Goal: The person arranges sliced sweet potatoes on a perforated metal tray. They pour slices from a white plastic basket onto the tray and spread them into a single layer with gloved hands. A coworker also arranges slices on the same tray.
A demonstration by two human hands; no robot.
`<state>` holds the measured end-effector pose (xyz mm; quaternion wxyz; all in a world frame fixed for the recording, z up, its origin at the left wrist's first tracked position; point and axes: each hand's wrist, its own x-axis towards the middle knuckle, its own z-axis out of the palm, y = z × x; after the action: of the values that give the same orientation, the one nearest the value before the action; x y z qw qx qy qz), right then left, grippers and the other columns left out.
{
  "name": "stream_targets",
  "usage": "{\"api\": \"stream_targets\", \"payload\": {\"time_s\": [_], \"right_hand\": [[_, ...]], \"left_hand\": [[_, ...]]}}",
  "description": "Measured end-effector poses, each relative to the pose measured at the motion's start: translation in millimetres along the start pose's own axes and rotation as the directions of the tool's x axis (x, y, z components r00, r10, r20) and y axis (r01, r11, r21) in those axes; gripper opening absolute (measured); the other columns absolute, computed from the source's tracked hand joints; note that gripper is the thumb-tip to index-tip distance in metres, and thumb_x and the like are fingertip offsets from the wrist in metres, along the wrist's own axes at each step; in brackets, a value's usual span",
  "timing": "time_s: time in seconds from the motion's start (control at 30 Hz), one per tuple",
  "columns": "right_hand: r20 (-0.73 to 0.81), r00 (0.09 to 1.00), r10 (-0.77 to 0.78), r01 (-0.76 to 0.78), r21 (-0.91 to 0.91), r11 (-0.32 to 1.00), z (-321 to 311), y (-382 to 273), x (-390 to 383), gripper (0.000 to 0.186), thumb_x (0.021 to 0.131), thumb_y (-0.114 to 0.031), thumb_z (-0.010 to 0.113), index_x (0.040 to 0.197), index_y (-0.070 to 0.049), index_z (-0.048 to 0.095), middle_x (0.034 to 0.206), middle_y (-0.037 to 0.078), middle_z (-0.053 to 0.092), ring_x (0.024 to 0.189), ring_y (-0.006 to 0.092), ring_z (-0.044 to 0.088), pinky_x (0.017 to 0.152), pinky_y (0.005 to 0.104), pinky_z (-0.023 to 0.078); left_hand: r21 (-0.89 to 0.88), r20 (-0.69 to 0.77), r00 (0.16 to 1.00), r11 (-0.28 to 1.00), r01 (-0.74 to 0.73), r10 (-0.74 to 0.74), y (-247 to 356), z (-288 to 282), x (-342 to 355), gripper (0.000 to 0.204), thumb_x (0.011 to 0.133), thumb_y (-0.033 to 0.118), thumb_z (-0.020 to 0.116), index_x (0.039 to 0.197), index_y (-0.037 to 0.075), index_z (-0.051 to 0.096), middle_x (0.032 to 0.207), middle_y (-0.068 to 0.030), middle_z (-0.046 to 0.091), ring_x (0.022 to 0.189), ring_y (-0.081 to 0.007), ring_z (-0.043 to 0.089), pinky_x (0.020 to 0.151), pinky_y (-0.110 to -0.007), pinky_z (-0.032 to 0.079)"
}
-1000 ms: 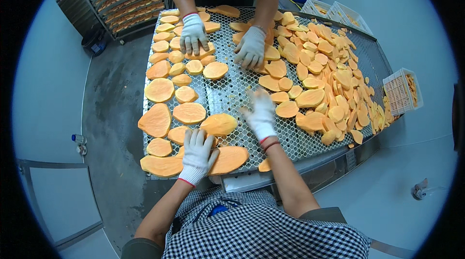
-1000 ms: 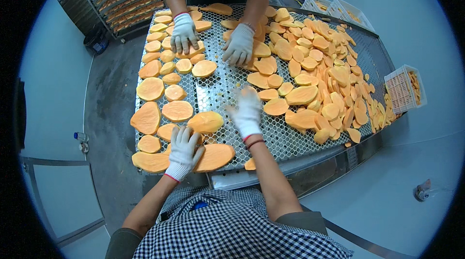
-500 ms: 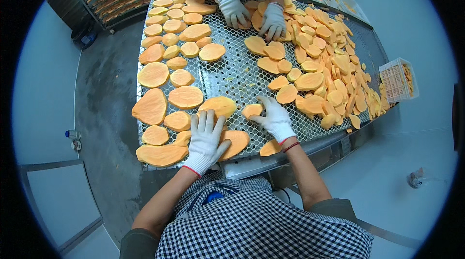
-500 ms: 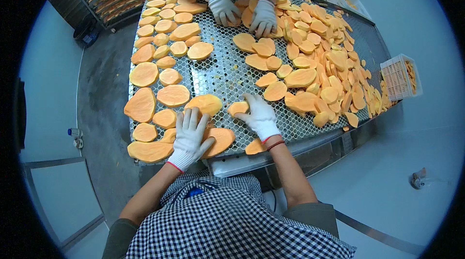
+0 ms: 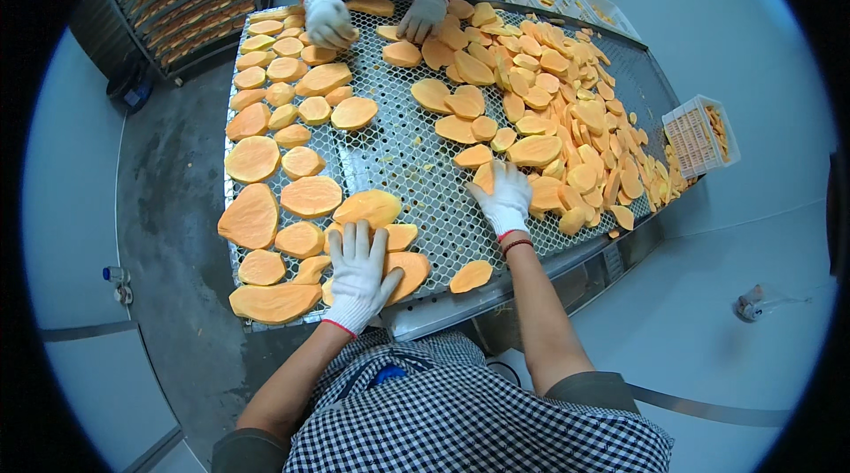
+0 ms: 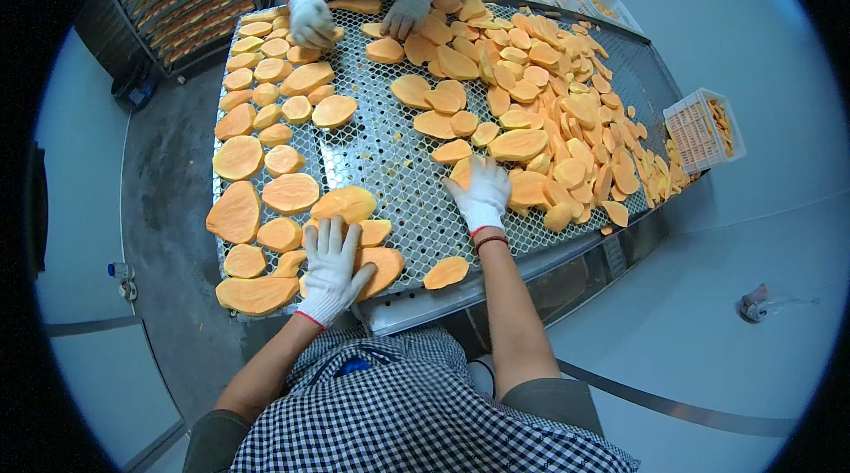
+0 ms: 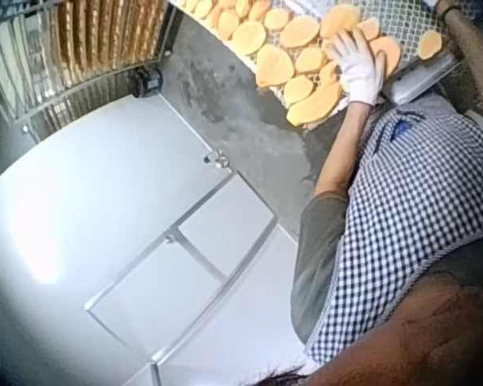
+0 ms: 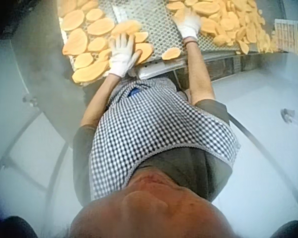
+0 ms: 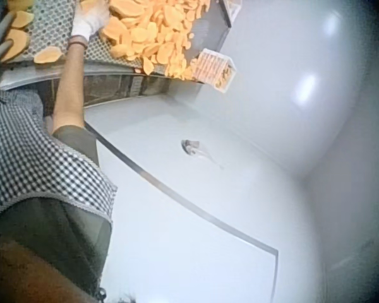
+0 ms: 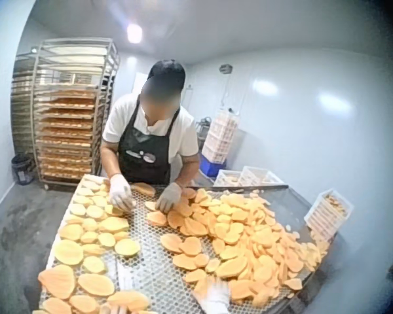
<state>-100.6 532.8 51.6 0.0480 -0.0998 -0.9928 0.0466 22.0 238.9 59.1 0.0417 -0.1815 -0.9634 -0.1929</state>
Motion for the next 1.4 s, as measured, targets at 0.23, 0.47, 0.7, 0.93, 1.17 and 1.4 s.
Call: {"api": "stream_targets", "payload": {"time_s": [0.23,0.47,0.7,0.93,1.17,1.4], "right_hand": [[0.165,0.916,-0.365,0.357,0.076,0.931,-5.0,-8.6,-32.5,0.094,0.066,-0.061,0.081,0.139,-0.011,0.050,0.141,0.021,0.049,0.126,0.0392,0.051,0.110,0.0482,0.037],[0.318,0.910,-0.265,0.062,0.528,0.847,-12.3,12.0,0.3,0.049,0.092,-0.040,0.068,0.124,-0.003,0.064,0.108,0.019,0.073,0.096,0.0357,0.070,0.086,0.0397,0.055],[0.374,0.917,-0.139,-0.189,0.714,0.674,4.0,39.0,-23.7,0.077,0.079,-0.033,0.084,0.137,0.006,0.050,0.124,0.021,0.066,0.109,0.0298,0.066,0.096,0.0379,0.053],[0.065,0.804,-0.591,0.498,0.470,0.729,3.7,26.8,-25.3,0.065,0.077,-0.029,0.079,0.136,-0.012,0.057,0.128,0.015,0.060,0.112,0.0373,0.060,0.097,0.0443,0.050],[0.131,0.664,-0.736,0.539,0.597,0.594,9.1,10.3,-25.3,0.048,0.083,-0.029,0.074,0.127,-0.013,0.063,0.119,0.011,0.064,0.110,0.0331,0.062,0.097,0.0425,0.050],[-0.045,0.845,-0.532,0.496,0.434,0.752,-17.8,38.4,16.3,0.064,0.075,-0.036,0.081,0.131,-0.011,0.063,0.136,0.022,0.058,0.125,0.0391,0.056,0.108,0.0469,0.044]], "left_hand": [[-0.040,-0.060,0.998,0.999,0.013,-0.016,18.6,3.4,9.5,0.072,0.081,0.040,0.071,0.137,0.002,0.049,0.142,-0.0287,0.040,0.137,-0.0472,0.033,0.116,-0.062,0.017],[-0.185,0.086,0.992,0.980,-0.076,0.093,76.0,-6.3,18.2,0.081,0.070,0.040,0.081,0.136,0.005,0.048,0.137,-0.0250,0.043,0.134,-0.0436,0.036,0.113,-0.063,0.021],[0.006,0.032,0.956,0.956,-0.293,0.293,119.4,66.3,36.7,0.057,0.084,0.032,0.070,0.132,0.005,0.055,0.126,-0.0164,0.058,0.125,-0.0339,0.053,0.114,-0.060,0.029],[0.023,-0.110,0.930,0.936,-0.351,0.352,104.7,67.1,34.1,0.052,0.073,0.018,0.073,0.122,0.006,0.060,0.113,-0.0111,0.062,0.108,-0.0268,0.062,0.107,-0.051,0.042],[-0.070,-0.169,0.985,0.997,-0.039,0.027,80.2,22.0,26.1,0.063,0.072,0.018,0.077,0.129,0.003,0.057,0.116,-0.0145,0.064,0.108,-0.0320,0.060,0.107,-0.051,0.040],[0.005,-0.319,0.945,0.997,0.081,-0.075,38.0,-8.0,64.3,0.061,0.082,0.015,0.072,0.138,0.002,0.052,0.124,-0.0181,0.060,0.115,-0.0385,0.056,0.108,-0.049,0.040]]}}
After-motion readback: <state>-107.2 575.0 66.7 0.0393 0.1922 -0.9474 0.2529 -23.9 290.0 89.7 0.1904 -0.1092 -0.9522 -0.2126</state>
